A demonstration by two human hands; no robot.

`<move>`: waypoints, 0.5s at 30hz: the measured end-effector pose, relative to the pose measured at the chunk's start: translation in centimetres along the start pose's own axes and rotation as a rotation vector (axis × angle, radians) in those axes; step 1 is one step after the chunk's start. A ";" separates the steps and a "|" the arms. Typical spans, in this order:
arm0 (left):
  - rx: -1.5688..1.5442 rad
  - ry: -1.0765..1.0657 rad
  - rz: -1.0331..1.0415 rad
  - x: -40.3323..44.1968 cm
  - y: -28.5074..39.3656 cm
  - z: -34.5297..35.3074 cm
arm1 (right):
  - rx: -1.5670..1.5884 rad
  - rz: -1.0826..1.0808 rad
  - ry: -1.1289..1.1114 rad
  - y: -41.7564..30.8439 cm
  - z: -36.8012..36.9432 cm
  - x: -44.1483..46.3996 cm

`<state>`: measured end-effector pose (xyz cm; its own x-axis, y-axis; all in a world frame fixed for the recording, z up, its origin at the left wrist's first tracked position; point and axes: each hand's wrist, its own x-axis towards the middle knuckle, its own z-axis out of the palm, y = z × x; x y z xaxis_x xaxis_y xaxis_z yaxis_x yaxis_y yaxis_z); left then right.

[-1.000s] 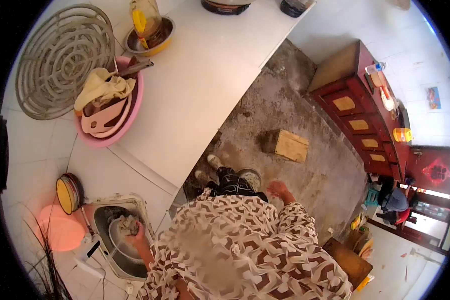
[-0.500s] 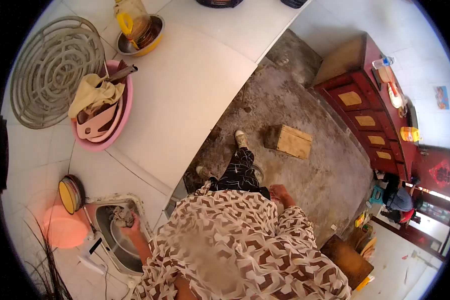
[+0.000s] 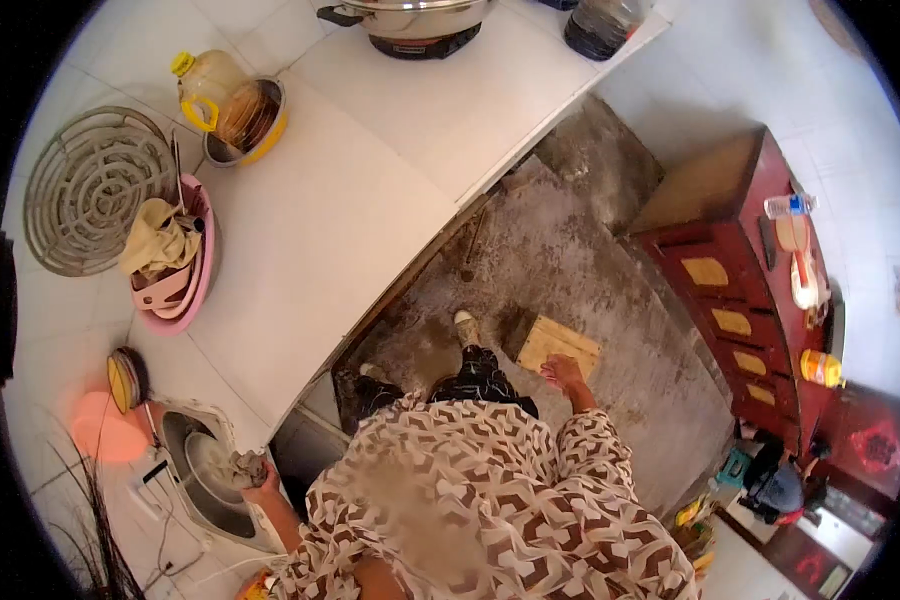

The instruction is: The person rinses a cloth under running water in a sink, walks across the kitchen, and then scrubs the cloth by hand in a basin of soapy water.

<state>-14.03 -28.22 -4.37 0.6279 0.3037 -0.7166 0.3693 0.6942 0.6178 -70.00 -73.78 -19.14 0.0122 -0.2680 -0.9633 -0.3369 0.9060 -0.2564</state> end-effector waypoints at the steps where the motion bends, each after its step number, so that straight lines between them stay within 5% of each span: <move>1: -0.023 0.011 0.013 -2.6 -1.0 0.1 | 0.007 -0.029 0.035 -1.3 -1.3 -0.1; 9: -0.085 0.074 0.087 -9.0 -6.3 -2.6 | -0.050 -0.041 0.041 -1.8 -7.5 5.3; 11: -0.099 0.041 0.092 -8.4 -6.7 -3.8 | 0.166 -0.028 -0.354 2.4 -10.1 11.9; 13: -0.071 -0.042 0.066 -4.8 -6.4 -5.6 | -0.130 -0.045 -0.015 -1.0 -5.3 5.4; 15: -0.072 0.027 0.077 -8.1 -8.6 -2.3 | -0.043 -0.051 -0.070 -0.8 -4.0 5.5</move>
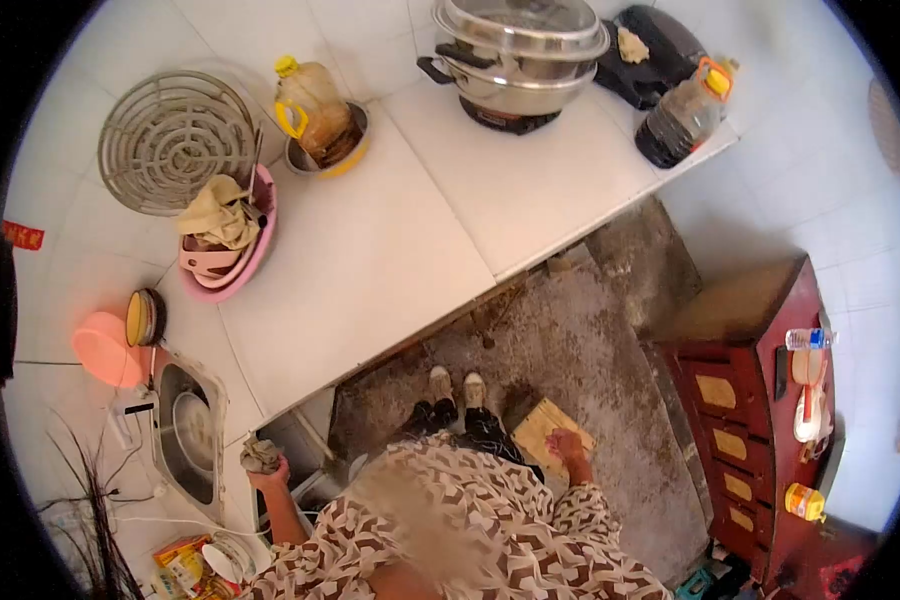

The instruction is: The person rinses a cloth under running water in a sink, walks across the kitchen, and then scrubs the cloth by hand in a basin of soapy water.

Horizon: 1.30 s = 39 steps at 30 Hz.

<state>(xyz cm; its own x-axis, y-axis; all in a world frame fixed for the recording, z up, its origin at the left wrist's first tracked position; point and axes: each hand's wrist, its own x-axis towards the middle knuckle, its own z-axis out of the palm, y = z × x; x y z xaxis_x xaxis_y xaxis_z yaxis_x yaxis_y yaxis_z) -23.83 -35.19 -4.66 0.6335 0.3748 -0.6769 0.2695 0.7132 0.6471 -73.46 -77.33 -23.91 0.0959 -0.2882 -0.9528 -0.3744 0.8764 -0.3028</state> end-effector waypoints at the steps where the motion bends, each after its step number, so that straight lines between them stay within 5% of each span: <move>1: 0.005 0.035 0.003 -1.2 -0.8 1.4 | 0.045 -0.002 -0.024 0.4 0.5 -0.1; 8: -0.029 -0.307 -0.120 4.2 -2.9 3.8 | -0.077 -0.011 0.031 1.2 2.0 -3.7; 10: -0.003 -0.568 -0.148 5.5 -2.6 3.3 | 0.036 0.070 0.043 2.5 1.0 -4.1; 13: -0.084 -0.496 -0.123 2.4 -3.2 5.2 | 0.062 0.035 0.028 3.4 -0.4 -3.4; 15: -0.208 -0.970 -0.279 5.6 -2.5 1.4 | 0.040 0.005 -0.085 4.2 -2.1 -1.9; 18: -0.225 -0.337 -0.054 4.0 -2.4 -1.9 | 0.213 0.107 -0.544 3.6 -5.0 1.5; 23: -0.203 -0.216 -0.037 0.7 -2.7 -6.7 | -0.283 -0.189 -0.134 -3.6 -1.7 -1.1; 26: -0.281 -0.318 -0.122 0.1 -4.4 -12.7 | -0.319 -0.361 -0.101 -7.4 -1.3 -5.7; 30: -0.247 -0.130 -0.097 -9.5 -6.1 -10.6 | -0.392 -0.383 -0.141 -6.1 -2.9 -8.5; 33: -0.242 -0.391 -0.108 -12.0 -8.8 -17.7 | -0.482 -0.360 -0.158 -1.3 -11.6 -6.5; 35: -0.214 -0.239 -0.123 -13.3 -10.5 -21.2 | -0.542 -0.332 -0.124 2.9 -17.6 -5.0; 38: -0.222 -0.018 -0.156 -17.2 -11.4 -26.7 | -0.135 -0.147 -0.492 14.5 -32.5 3.6; 39: -0.217 -0.024 -0.166 -18.6 -12.3 -29.0 | -0.365 -0.166 -0.509 17.2 -36.2 4.0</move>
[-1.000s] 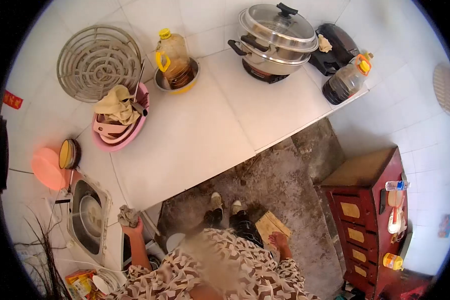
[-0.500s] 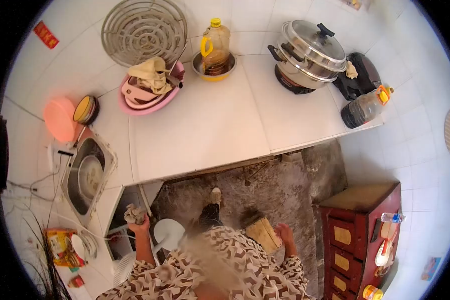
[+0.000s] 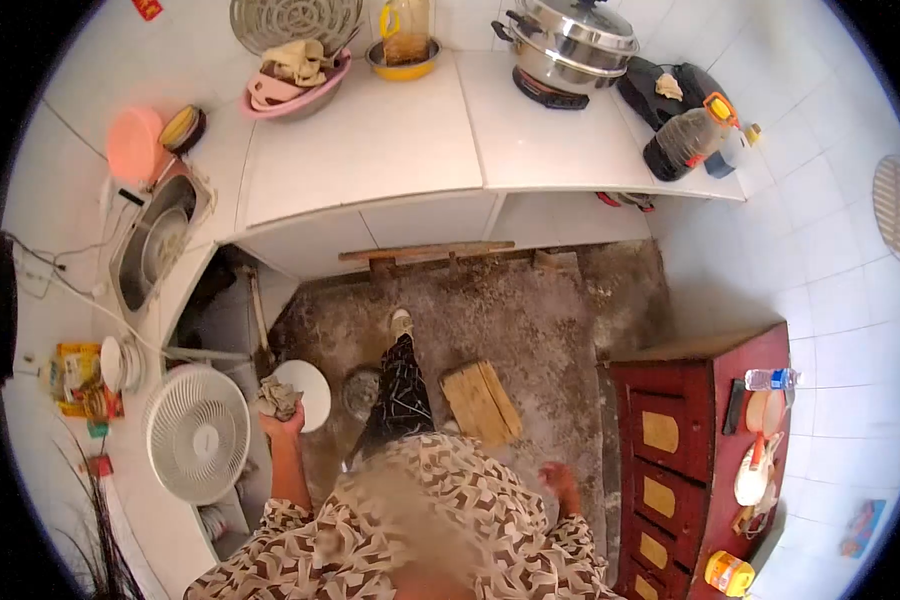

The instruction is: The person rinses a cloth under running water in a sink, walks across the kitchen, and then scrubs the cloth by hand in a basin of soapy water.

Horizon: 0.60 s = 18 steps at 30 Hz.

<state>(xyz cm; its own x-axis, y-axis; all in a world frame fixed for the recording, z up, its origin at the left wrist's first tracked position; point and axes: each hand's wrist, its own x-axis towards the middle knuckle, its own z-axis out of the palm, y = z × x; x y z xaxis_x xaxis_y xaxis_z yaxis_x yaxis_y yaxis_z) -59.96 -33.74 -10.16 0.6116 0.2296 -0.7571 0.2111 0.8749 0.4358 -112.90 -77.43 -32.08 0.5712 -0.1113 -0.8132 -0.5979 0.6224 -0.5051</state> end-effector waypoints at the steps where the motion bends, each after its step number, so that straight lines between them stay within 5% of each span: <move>1: 0.012 0.025 -0.002 -2.2 -0.5 -1.3 | -0.225 0.025 -0.044 3.4 -2.1 -1.7; 3: 0.044 0.027 -0.006 -5.5 -1.0 -3.4 | -0.284 0.061 -0.172 10.1 -5.7 -4.7; 8: 0.110 -0.049 0.001 -7.5 -0.8 -8.5 | 0.125 0.401 0.107 7.1 -4.6 -11.7; 12: 0.105 -0.108 0.001 -9.0 -0.9 -10.3 | -0.092 0.315 0.312 2.0 -1.3 -11.5; 18: 0.038 -0.079 -0.028 -11.8 -1.0 -12.3 | -0.063 0.105 0.241 -1.1 -0.1 -9.2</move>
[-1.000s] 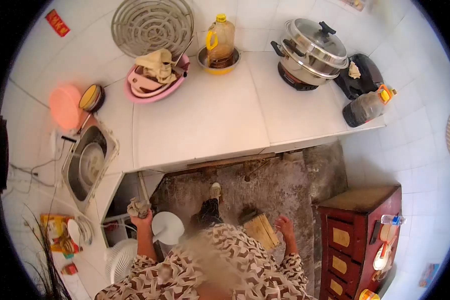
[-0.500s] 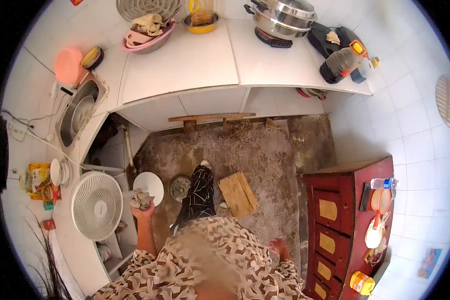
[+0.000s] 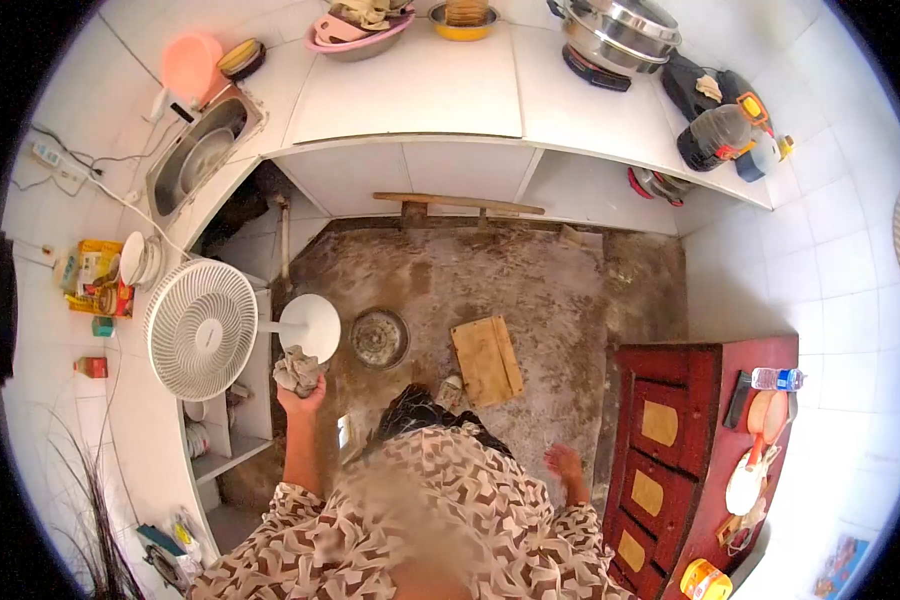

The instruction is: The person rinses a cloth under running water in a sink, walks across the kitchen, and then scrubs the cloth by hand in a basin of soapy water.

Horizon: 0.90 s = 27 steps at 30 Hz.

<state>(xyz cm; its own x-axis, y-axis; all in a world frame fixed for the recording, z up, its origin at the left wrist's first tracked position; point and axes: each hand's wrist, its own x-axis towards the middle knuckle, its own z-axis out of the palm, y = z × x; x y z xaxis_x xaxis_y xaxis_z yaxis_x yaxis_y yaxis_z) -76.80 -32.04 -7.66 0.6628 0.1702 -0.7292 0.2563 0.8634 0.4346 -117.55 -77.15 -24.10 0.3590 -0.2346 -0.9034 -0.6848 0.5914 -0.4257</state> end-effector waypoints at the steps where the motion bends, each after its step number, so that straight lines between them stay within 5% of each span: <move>1: 0.002 0.003 0.013 -1.9 -0.4 0.0 | 0.040 0.022 -0.030 0.0 -0.9 -0.8; 12: -0.184 0.145 0.118 -9.7 4.5 -13.9 | -0.235 0.077 -0.068 3.8 -1.9 -2.8; 18: -0.213 0.230 0.140 -13.6 5.3 -22.2 | 0.190 0.127 -0.165 8.8 -5.2 -6.6; 21: -0.210 0.169 0.125 -15.8 4.9 -24.0 | -0.378 0.041 -0.073 11.0 -5.5 -8.9; 27: -0.124 0.222 0.083 -20.8 3.6 -27.3 | -0.157 0.152 -0.003 19.6 -9.2 -12.5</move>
<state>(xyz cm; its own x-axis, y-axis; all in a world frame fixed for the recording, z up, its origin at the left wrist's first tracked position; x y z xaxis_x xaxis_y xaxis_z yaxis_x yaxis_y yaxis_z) -108.89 -19.46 -5.37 0.5042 0.3311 -0.7976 0.1105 0.8913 0.4398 -141.33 -69.74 -21.69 0.2453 -0.1494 -0.9579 -0.8215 0.4926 -0.2872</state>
